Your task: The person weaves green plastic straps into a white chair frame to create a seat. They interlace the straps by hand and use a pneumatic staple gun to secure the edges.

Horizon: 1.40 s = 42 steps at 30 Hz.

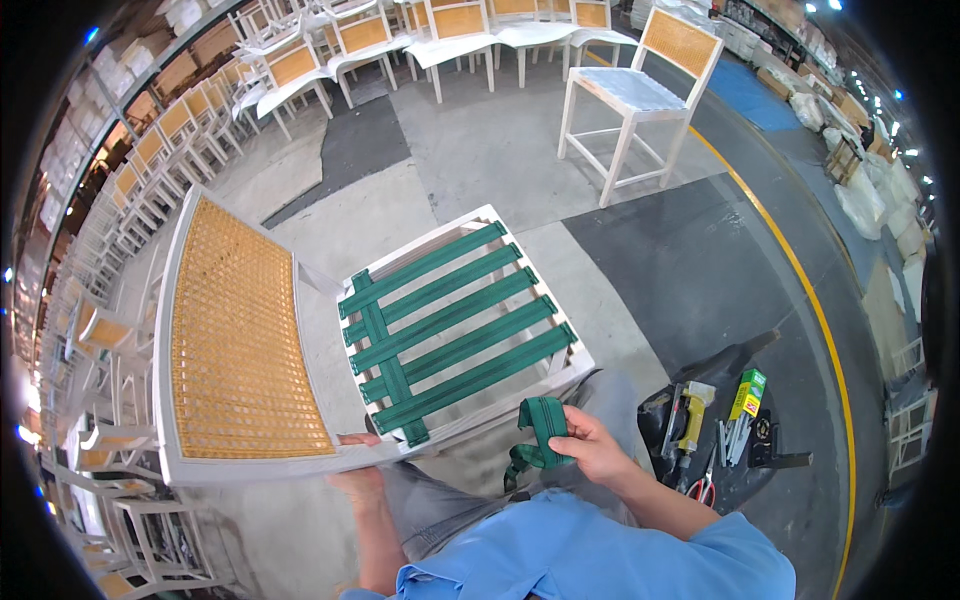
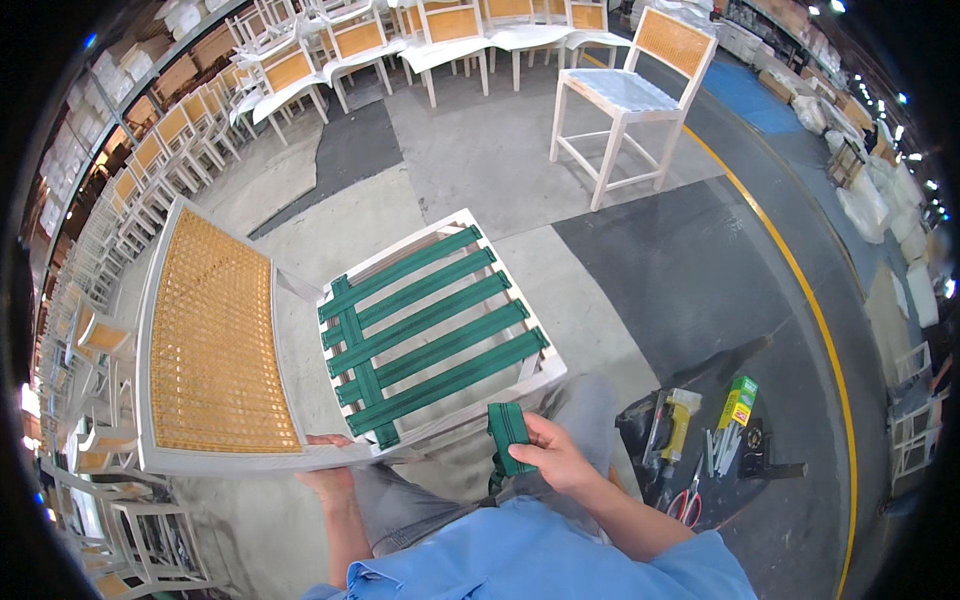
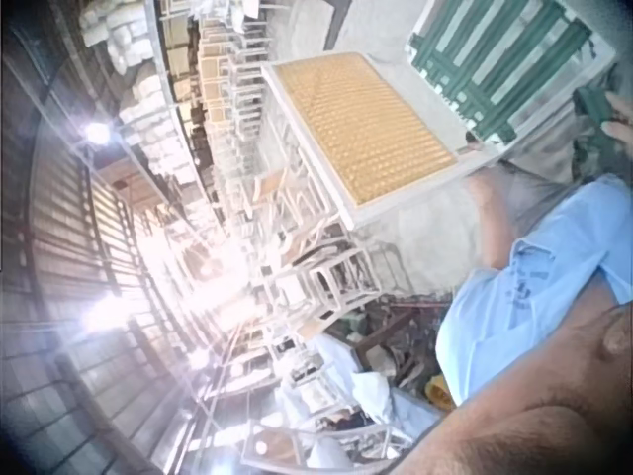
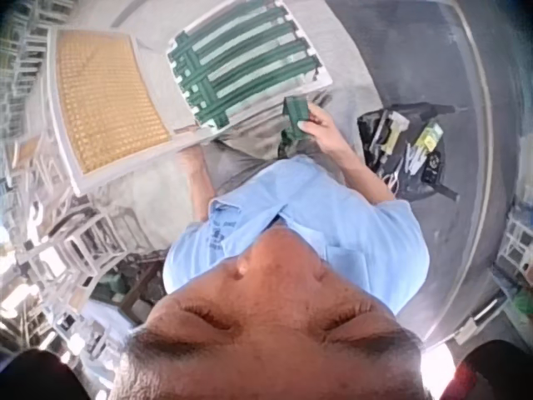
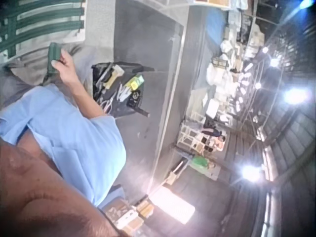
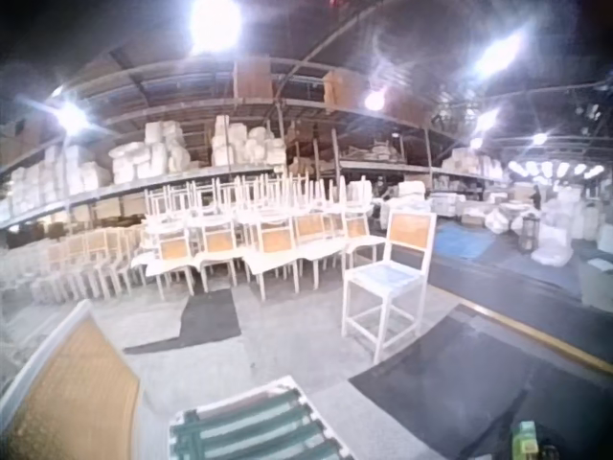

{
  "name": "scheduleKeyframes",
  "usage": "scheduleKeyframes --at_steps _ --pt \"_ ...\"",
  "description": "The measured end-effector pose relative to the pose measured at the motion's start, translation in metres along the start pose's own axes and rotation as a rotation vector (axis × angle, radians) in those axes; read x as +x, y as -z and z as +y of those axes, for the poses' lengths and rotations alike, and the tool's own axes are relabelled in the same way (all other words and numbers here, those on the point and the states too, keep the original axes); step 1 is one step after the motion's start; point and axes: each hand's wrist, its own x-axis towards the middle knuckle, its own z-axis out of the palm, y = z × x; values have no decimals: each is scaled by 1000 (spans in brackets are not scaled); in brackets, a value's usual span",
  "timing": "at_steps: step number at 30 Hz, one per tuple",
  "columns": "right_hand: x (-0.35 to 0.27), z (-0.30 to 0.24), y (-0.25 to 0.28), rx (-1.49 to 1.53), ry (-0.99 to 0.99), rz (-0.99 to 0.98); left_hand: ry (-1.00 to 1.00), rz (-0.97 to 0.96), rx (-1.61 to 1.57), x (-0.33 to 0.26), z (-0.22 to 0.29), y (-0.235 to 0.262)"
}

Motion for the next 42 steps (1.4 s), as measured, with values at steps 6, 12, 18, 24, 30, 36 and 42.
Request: scheduleKeyframes --at_steps 6,12,18,24,30,36,42 --pt "-10 -5 -26 100 -106 -71 -99 265 42 30 16 101" --pt "-4 -6 -33 -7 117 46 254 469 508 -31 5 45" --pt "-4 -1 -35 -141 -94 -167 796 -469 -163 -129 45 -59" --pt "-21 15 -61 -80 -35 -242 918 -628 -46 -95 -1 -97" --pt "-47 21 -32 -196 -209 -247 1215 -404 52 -100 -12 -112" --pt "-57 20 0 -261 -31 -11 1272 -367 101 -91 -41 -145" --pt "-12 -9 31 -371 108 227 1121 -236 -25 -71 -102 -144"
